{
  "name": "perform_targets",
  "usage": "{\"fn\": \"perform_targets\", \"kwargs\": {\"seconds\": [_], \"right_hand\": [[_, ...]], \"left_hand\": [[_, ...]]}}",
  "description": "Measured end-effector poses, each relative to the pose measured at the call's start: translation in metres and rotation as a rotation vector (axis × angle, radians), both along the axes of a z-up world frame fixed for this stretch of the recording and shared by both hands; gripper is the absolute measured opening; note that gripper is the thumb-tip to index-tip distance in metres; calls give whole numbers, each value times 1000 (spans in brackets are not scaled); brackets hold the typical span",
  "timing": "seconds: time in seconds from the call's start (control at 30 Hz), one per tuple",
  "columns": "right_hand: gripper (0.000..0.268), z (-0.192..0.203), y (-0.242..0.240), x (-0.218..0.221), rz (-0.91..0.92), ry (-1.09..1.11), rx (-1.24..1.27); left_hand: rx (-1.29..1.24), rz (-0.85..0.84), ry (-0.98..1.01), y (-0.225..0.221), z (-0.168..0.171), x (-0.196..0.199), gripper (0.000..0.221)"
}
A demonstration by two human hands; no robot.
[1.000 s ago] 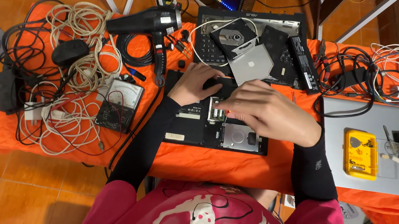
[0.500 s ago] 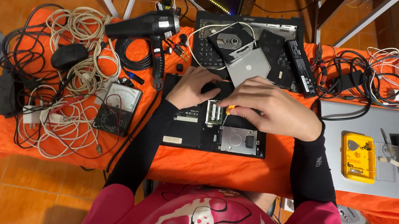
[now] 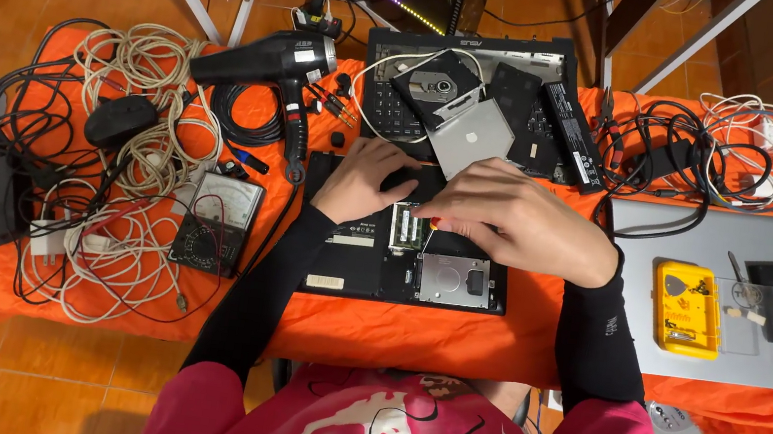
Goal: Disassembling and inspecting internal components of a laptop on a repair bench.
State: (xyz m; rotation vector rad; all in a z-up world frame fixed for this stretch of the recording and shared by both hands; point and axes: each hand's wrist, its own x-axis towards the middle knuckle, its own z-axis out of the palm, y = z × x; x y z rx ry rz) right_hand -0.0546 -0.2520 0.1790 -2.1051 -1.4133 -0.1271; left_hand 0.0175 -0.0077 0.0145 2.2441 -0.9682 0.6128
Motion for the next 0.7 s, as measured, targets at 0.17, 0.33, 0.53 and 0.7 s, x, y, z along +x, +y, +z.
{"fn": "perform_targets", "kwargs": {"seconds": [0.17, 0.33, 0.53, 0.7], "right_hand": [[28, 3, 2, -2, -7, 42, -1], [31, 2, 0, 2, -12, 14, 1], [28, 8, 1, 5, 17, 16, -21], [30, 1, 0, 2, -16, 21, -11]], "left_hand": [[-7, -14, -50, 2, -5, -2, 27], [23, -44, 36, 3, -4, 0, 30], [54, -26, 89, 4, -6, 0, 32], [45, -21, 67, 4, -9, -1, 31]]}}
